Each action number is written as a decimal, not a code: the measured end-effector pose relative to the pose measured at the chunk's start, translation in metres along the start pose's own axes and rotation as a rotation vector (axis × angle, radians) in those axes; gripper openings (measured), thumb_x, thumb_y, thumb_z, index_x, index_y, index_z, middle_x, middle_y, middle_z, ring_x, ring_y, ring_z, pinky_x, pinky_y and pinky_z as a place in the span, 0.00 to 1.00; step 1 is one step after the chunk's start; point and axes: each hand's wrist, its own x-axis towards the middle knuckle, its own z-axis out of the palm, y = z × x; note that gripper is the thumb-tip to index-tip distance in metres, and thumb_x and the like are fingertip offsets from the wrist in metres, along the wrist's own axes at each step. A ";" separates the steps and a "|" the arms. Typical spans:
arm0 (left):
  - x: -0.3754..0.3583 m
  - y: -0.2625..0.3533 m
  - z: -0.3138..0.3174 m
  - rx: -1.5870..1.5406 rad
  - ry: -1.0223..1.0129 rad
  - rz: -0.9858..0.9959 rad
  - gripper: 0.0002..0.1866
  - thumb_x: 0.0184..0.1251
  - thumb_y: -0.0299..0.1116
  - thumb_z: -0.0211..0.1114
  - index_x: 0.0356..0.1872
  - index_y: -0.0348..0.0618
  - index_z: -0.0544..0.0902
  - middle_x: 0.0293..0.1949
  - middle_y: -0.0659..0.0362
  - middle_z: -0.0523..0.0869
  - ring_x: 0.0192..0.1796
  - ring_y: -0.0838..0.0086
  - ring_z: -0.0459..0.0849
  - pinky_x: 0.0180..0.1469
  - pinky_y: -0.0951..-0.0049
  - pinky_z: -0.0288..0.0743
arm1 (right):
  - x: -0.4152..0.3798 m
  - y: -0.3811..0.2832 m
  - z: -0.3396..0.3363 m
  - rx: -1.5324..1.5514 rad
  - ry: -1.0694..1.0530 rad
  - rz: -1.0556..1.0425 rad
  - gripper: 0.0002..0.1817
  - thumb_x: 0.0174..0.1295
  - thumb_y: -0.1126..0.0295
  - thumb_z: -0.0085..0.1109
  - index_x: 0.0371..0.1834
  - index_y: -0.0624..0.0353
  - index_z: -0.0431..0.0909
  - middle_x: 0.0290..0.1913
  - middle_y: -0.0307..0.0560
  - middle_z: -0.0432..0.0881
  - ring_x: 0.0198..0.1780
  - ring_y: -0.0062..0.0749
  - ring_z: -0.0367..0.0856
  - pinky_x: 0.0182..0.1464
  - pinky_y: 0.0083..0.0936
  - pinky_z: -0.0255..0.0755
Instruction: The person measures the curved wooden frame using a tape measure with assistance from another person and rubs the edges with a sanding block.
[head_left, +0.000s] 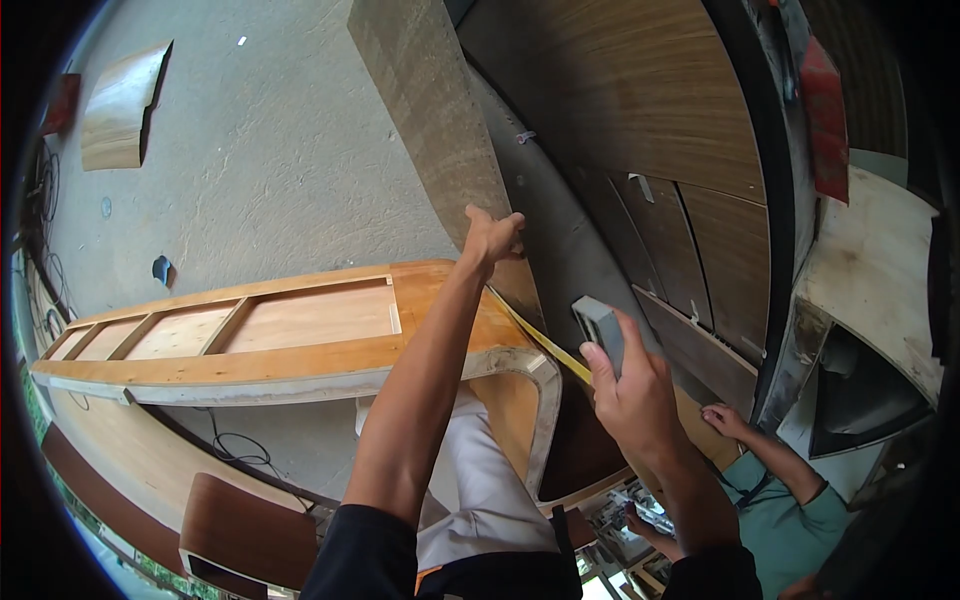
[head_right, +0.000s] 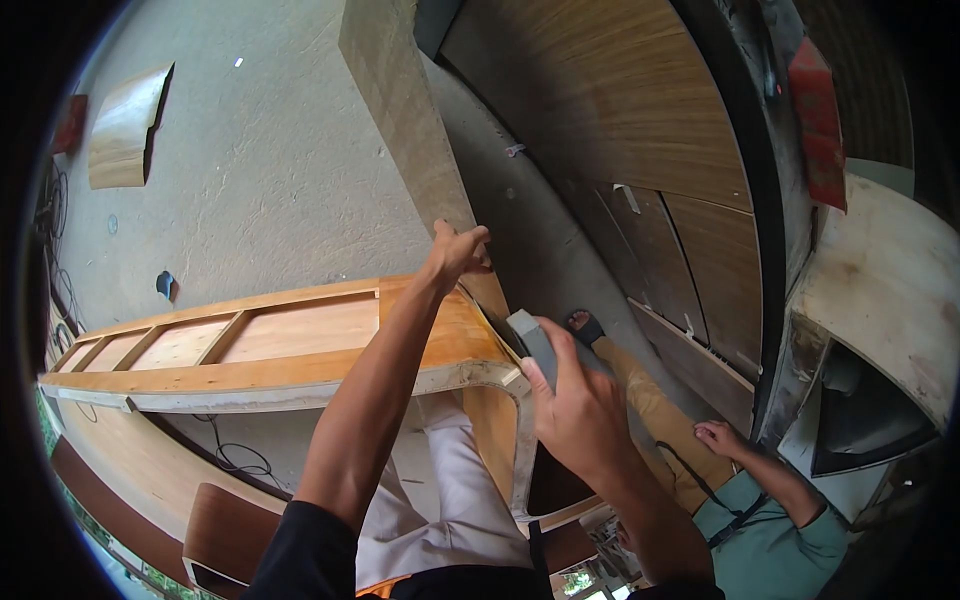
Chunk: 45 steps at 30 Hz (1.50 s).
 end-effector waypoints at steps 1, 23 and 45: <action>0.001 0.000 -0.001 0.013 -0.005 -0.009 0.32 0.55 0.29 0.62 0.50 0.31 0.48 0.34 0.45 0.73 0.26 0.63 0.78 0.32 0.55 0.82 | 0.000 0.000 -0.001 0.015 -0.011 0.072 0.21 0.59 0.71 0.55 0.56 0.58 0.65 0.31 0.60 0.80 0.32 0.53 0.80 0.30 0.39 0.73; -0.001 0.005 0.003 0.026 -0.017 -0.005 0.28 0.55 0.29 0.61 0.46 0.30 0.51 0.36 0.44 0.72 0.27 0.62 0.78 0.34 0.55 0.82 | -0.009 -0.017 -0.027 0.118 -0.127 0.069 0.21 0.58 0.71 0.56 0.55 0.56 0.65 0.36 0.61 0.80 0.35 0.56 0.80 0.33 0.42 0.73; 0.006 -0.006 0.007 0.045 0.035 0.006 0.31 0.55 0.33 0.64 0.46 0.33 0.49 0.26 0.54 0.71 0.25 0.70 0.75 0.31 0.61 0.82 | -0.021 0.006 -0.042 -0.067 0.024 0.014 0.23 0.55 0.75 0.58 0.55 0.57 0.68 0.33 0.55 0.82 0.32 0.48 0.82 0.31 0.34 0.76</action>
